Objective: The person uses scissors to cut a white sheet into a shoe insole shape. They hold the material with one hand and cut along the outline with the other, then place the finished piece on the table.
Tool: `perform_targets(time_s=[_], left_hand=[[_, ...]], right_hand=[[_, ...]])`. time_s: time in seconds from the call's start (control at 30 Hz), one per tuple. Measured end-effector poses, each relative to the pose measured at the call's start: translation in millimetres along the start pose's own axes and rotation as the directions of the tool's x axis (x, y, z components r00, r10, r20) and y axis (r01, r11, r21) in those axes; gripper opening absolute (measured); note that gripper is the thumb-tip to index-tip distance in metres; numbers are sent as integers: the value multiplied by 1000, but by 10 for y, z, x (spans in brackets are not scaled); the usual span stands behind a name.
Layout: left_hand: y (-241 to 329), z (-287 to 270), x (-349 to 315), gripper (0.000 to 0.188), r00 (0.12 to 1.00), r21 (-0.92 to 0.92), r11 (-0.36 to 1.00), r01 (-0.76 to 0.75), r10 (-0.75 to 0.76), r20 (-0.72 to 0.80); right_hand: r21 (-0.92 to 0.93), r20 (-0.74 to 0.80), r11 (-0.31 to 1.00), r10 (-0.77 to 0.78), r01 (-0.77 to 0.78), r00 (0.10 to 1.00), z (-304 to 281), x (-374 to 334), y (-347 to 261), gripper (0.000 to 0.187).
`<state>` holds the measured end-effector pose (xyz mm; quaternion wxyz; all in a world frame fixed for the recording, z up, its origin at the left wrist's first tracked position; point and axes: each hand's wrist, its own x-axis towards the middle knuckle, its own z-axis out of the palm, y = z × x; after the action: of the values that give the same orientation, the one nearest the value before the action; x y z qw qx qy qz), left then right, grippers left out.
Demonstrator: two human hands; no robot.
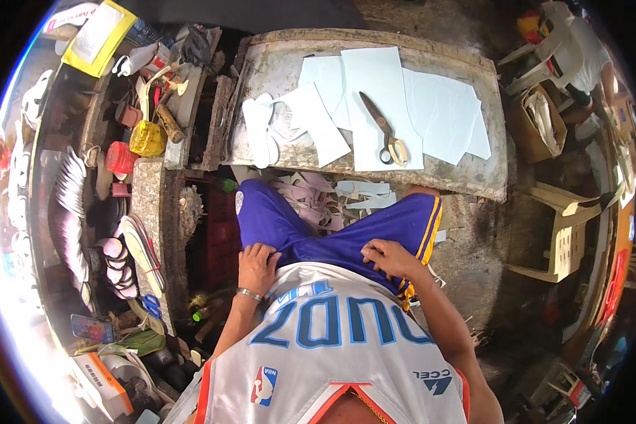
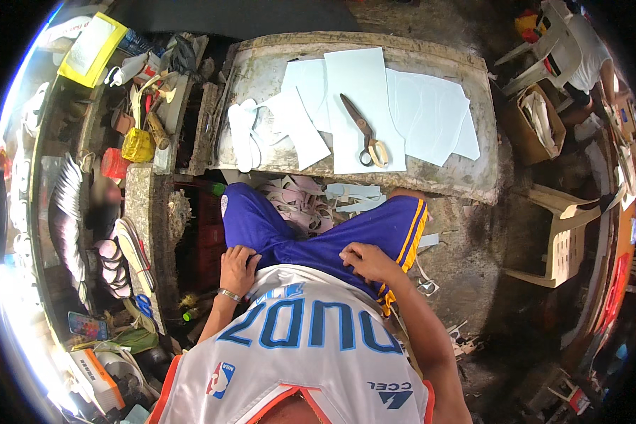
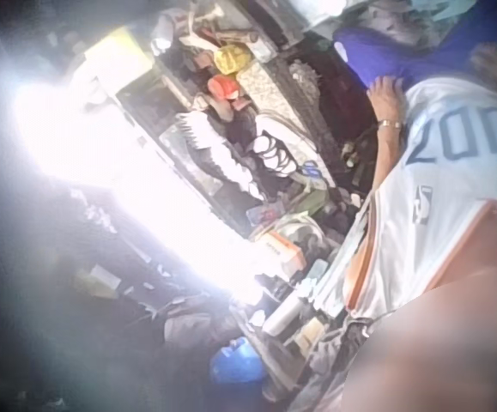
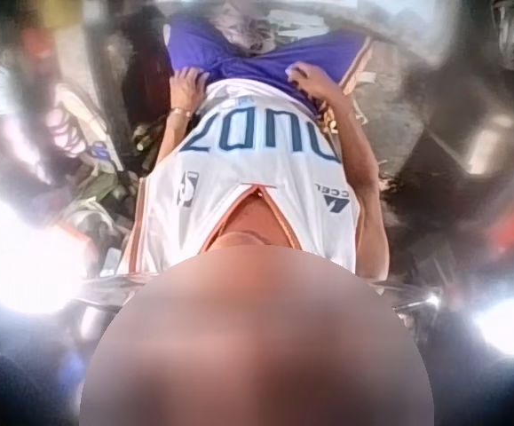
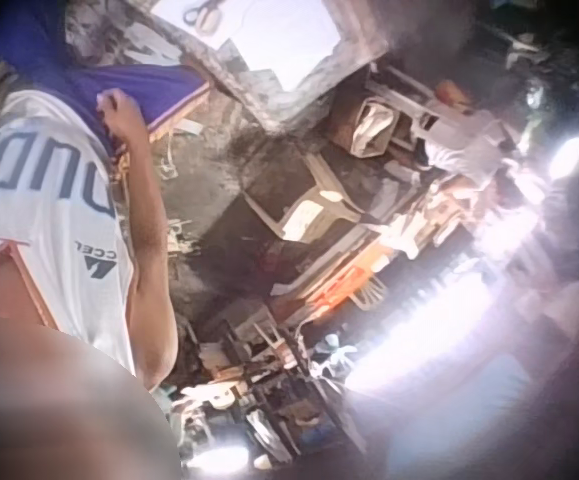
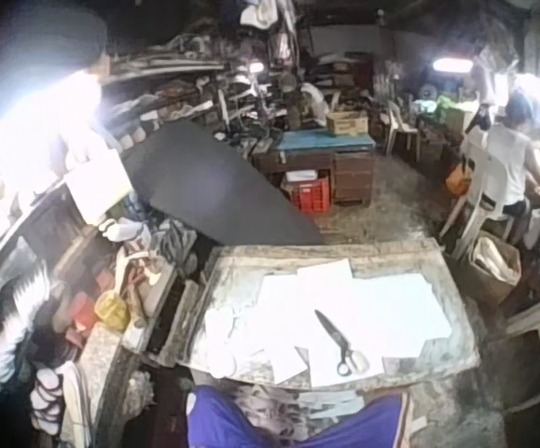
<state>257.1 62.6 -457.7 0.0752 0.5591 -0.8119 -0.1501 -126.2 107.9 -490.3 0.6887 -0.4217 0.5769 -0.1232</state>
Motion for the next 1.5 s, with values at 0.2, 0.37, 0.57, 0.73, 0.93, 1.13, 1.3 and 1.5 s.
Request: perform_targets(time_s=[0.2, 0.37, 0.57, 0.73, 0.93, 1.13, 1.3, 1.5], left_hand=[[265, -241, 42, 19, 990, -169, 985, -21, 45, 135], [419, -415, 94, 17, 944, -158, 987, -19, 69, 322], [284, -586, 94, 22, 841, -379, 913, 153, 81, 535], [15, -652, 249, 26, 875, -473, 872, 126, 127, 467], [-148, -601, 331, 26, 869, -531, 752, 390, -110, 483], [-22, -132, 1272, 27, 961, -795, 539, 277, -145, 236], [463, 476, 2657, 67, 933, -584, 769, 260, -356, -53], [911, 772, 3083, 74, 806, -301, 782, 546, -588, -65]], right_hand=[[83, -27, 993, -81, 83, 996, 15, 67, 61, 42], [127, -51, 988, -78, 84, 996, 22, 77, 64, 41], [-406, -636, 833, -552, 375, 539, -428, 618, -375, 18], [-591, -729, 801, -483, -90, 484, -892, 1040, -831, 29], [-602, -743, 783, -479, -154, 467, -947, 1196, -846, 32], [-568, -753, 814, -457, -119, 473, -1067, 1259, -803, 34], [-540, -740, 837, -419, -93, 527, -1200, 1224, -829, 35], [-584, -707, 767, -322, -264, 629, -1271, 1193, -997, 33]])
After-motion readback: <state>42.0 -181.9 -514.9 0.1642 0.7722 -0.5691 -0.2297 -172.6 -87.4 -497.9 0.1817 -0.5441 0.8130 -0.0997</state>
